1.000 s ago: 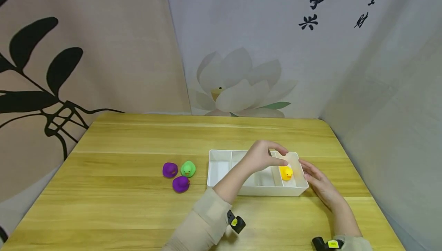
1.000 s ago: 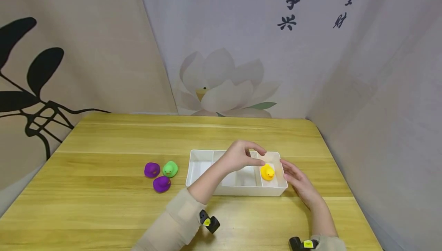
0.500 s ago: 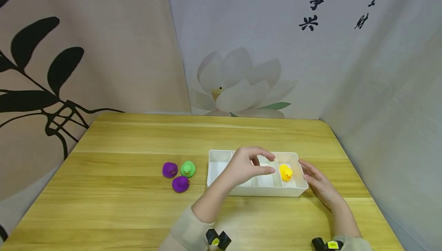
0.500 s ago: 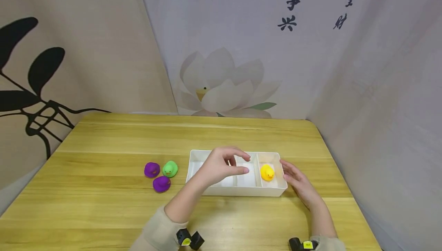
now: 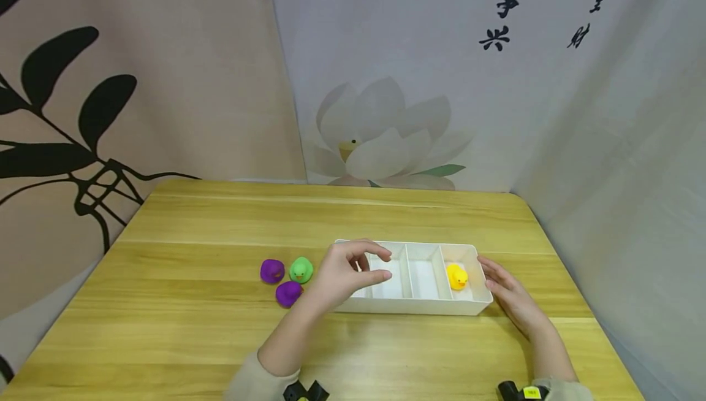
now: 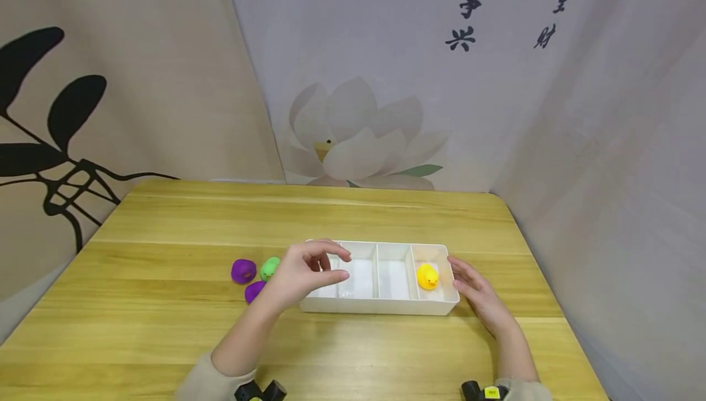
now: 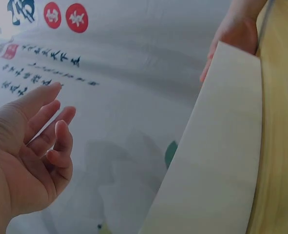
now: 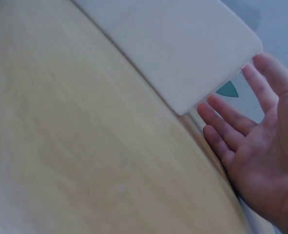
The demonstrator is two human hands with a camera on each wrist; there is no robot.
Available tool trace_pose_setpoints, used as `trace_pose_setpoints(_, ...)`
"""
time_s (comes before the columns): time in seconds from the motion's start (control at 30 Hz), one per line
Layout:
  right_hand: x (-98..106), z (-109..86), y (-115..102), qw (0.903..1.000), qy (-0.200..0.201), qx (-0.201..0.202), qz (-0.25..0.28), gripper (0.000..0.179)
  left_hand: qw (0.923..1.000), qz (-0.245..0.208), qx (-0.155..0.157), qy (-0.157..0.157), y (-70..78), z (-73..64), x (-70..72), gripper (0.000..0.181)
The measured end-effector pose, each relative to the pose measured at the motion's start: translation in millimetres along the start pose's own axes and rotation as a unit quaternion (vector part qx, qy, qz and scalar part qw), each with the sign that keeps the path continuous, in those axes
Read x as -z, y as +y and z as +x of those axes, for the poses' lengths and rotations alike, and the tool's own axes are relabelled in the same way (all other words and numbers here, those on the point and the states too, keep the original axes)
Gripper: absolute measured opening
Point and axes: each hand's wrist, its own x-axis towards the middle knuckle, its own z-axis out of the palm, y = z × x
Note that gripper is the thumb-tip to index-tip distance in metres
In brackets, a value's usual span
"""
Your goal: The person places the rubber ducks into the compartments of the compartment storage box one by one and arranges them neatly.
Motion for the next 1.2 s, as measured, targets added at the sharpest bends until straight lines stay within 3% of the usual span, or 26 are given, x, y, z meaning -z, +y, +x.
trace_pose_setpoints(0.33,-0.9,-0.2,-3.1,1.0,0.001,-0.001,-0.004,0.05,0.9967,0.03,0.051,0.056,-8.8,-24.8,41.9,0.02)
trace_pose_setpoints(0.53,-2.4,-0.2,-4.8,1.0,0.004,-0.006,-0.006,0.05,0.9916,0.064,0.061,0.095,-18.7,-38.2,67.2,0.022)
trace_pose_setpoints(0.73,-3.3,-1.0,-5.6,0.9999,0.003,-0.008,-0.009,0.05,0.9876,0.074,0.075,0.116,-30.3,-52.3,90.3,0.026)
trace_pose_setpoints(0.87,-2.5,-1.5,-4.3,1.0,0.001,-0.001,-0.005,0.05,0.9838,0.084,0.096,0.126,-23.5,-59.8,99.9,0.027)
trace_pose_setpoints(1.0,-1.4,-1.3,-3.0,0.9999,-0.005,0.01,0.002,0.049,0.9792,0.101,0.112,0.136,-32.9,-65.9,110.6,0.028)
trace_pose_setpoints(1.1,-0.7,-1.3,-2.1,0.9999,-0.007,0.014,0.005,0.048,0.9755,0.114,0.12,0.145,-53.7,-70.5,120.3,0.031)
trace_pose_setpoints(1.2,-0.8,-1.2,-1.5,0.9999,-0.005,0.013,0.005,0.048,0.9716,0.127,0.134,0.148,-62.9,-74.6,127.0,0.032)
